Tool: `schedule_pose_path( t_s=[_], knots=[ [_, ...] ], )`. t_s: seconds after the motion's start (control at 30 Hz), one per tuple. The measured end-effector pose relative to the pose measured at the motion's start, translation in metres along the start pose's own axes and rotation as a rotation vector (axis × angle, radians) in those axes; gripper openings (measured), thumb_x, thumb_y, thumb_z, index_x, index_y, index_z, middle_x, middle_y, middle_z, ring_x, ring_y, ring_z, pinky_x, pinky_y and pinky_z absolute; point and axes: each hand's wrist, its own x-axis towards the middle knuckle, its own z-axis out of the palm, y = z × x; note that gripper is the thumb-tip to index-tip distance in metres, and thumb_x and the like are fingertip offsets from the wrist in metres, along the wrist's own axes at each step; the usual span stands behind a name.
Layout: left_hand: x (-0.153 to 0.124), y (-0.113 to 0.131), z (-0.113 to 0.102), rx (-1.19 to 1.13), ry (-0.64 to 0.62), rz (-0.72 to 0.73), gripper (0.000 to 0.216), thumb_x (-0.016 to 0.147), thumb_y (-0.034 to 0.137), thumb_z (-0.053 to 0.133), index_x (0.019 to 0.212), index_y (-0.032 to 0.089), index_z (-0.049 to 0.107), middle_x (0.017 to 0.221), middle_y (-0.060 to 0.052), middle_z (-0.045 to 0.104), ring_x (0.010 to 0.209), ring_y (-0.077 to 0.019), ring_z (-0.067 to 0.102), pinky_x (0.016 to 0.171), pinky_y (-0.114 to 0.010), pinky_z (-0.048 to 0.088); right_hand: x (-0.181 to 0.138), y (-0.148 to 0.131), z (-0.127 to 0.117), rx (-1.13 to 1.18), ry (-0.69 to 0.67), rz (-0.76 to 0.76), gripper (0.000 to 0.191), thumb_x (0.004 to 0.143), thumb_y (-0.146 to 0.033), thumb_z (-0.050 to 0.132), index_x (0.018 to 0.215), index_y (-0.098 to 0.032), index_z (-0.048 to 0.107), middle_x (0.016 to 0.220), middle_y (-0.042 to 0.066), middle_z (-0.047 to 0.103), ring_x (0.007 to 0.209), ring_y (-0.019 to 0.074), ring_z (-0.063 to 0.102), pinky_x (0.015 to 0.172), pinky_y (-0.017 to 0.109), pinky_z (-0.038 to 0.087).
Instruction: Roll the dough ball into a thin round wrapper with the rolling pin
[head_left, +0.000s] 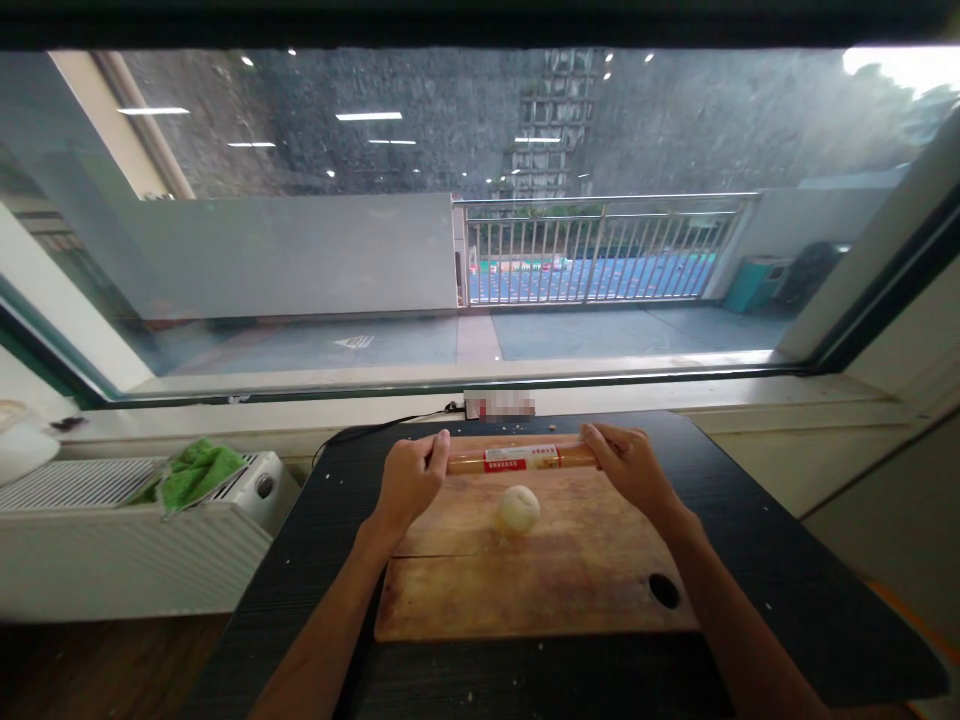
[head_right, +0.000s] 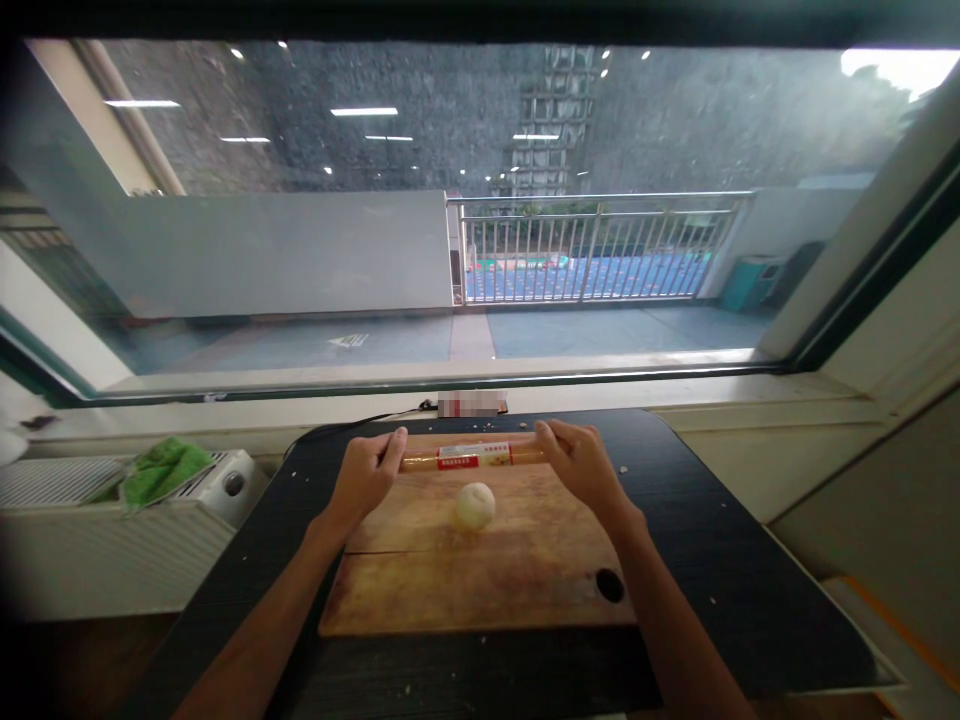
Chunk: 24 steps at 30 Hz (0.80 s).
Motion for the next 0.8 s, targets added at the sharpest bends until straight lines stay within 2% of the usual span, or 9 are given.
schedule_pose_path(
  t_s=[0.1, 0.23, 0.33, 0.43, 0.5, 0.6, 0.67, 0.8],
  knots=[
    [-0.001, 0.001, -0.001, 0.063, -0.033, 0.041, 0.063, 0.112, 0.051, 0.035, 0.061, 0.023, 0.059, 0.061, -0.007, 0.063, 0.06, -0.0197, 0.057, 0.067, -0.034, 0.029, -0.02, 0.003, 0.003, -0.045, -0.029, 0.007, 0.057, 0.107, -0.058, 0.048, 0.061, -0.025, 0.052, 0.057, 0.0, 0.051, 0.058, 0.0168, 0.047, 0.062, 0.032, 0.035],
    [-0.005, 0.003, 0.006, 0.118, -0.11, 0.105, 0.06, 0.113, 0.05, 0.038, 0.068, 0.023, 0.068, 0.068, -0.01, 0.071, 0.066, -0.0227, 0.065, 0.067, -0.033, 0.029, -0.033, 0.016, 0.012, -0.064, 0.031, 0.068, 0.059, 0.108, -0.056, 0.043, 0.058, -0.025, 0.047, 0.056, 0.0, 0.045, 0.056, 0.0167, 0.044, 0.06, 0.033, 0.032],
    [-0.006, 0.001, 0.015, 0.132, -0.142, 0.104, 0.064, 0.115, 0.053, 0.037, 0.071, 0.022, 0.071, 0.073, -0.011, 0.074, 0.069, -0.0239, 0.067, 0.067, -0.033, 0.032, -0.027, 0.028, 0.021, -0.074, 0.054, 0.066, 0.06, 0.11, -0.057, 0.041, 0.06, -0.026, 0.046, 0.057, 0.0, 0.049, 0.06, 0.0183, 0.049, 0.064, 0.033, 0.036],
    [-0.004, -0.007, 0.023, 0.08, -0.118, 0.114, 0.064, 0.117, 0.056, 0.036, 0.079, 0.022, 0.074, 0.083, -0.011, 0.075, 0.078, -0.0244, 0.069, 0.072, -0.033, 0.039, -0.012, 0.036, 0.028, -0.066, -0.014, 0.073, 0.062, 0.113, -0.061, 0.04, 0.064, -0.024, 0.054, 0.061, 0.0, 0.055, 0.064, 0.0186, 0.054, 0.067, 0.032, 0.04],
    [-0.001, -0.016, 0.027, 0.023, -0.126, 0.165, 0.062, 0.117, 0.058, 0.037, 0.086, 0.021, 0.076, 0.091, -0.01, 0.073, 0.086, -0.0243, 0.068, 0.078, -0.033, 0.045, -0.003, 0.038, 0.03, -0.064, -0.074, 0.061, 0.059, 0.113, -0.061, 0.044, 0.074, -0.022, 0.066, 0.07, 0.001, 0.062, 0.068, 0.0182, 0.057, 0.07, 0.031, 0.043],
    [0.005, -0.03, 0.031, -0.034, -0.149, 0.223, 0.055, 0.116, 0.061, 0.044, 0.1, 0.02, 0.078, 0.102, -0.009, 0.07, 0.097, -0.0246, 0.067, 0.09, -0.035, 0.051, 0.004, 0.039, 0.031, -0.055, -0.155, 0.009, 0.038, 0.106, -0.055, 0.062, 0.105, -0.023, 0.082, 0.101, 0.006, 0.074, 0.084, 0.0202, 0.067, 0.081, 0.032, 0.052],
    [0.007, -0.037, 0.034, -0.002, -0.156, 0.233, 0.049, 0.115, 0.06, 0.051, 0.104, 0.021, 0.079, 0.107, -0.009, 0.069, 0.103, -0.0257, 0.065, 0.096, -0.038, 0.051, 0.004, 0.04, 0.031, -0.059, -0.206, -0.008, 0.031, 0.102, -0.049, 0.071, 0.118, -0.026, 0.083, 0.115, 0.008, 0.074, 0.095, 0.022, 0.071, 0.091, 0.035, 0.056],
    [0.008, -0.04, 0.035, 0.124, -0.181, 0.247, 0.033, 0.113, 0.05, 0.061, 0.109, 0.024, 0.08, 0.112, -0.008, 0.072, 0.111, -0.0277, 0.062, 0.101, -0.043, 0.048, -0.002, 0.047, 0.032, -0.132, -0.288, -0.042, 0.028, 0.102, -0.044, 0.074, 0.123, -0.031, 0.084, 0.12, 0.007, 0.073, 0.11, 0.0263, 0.07, 0.107, 0.043, 0.055]
  ],
)
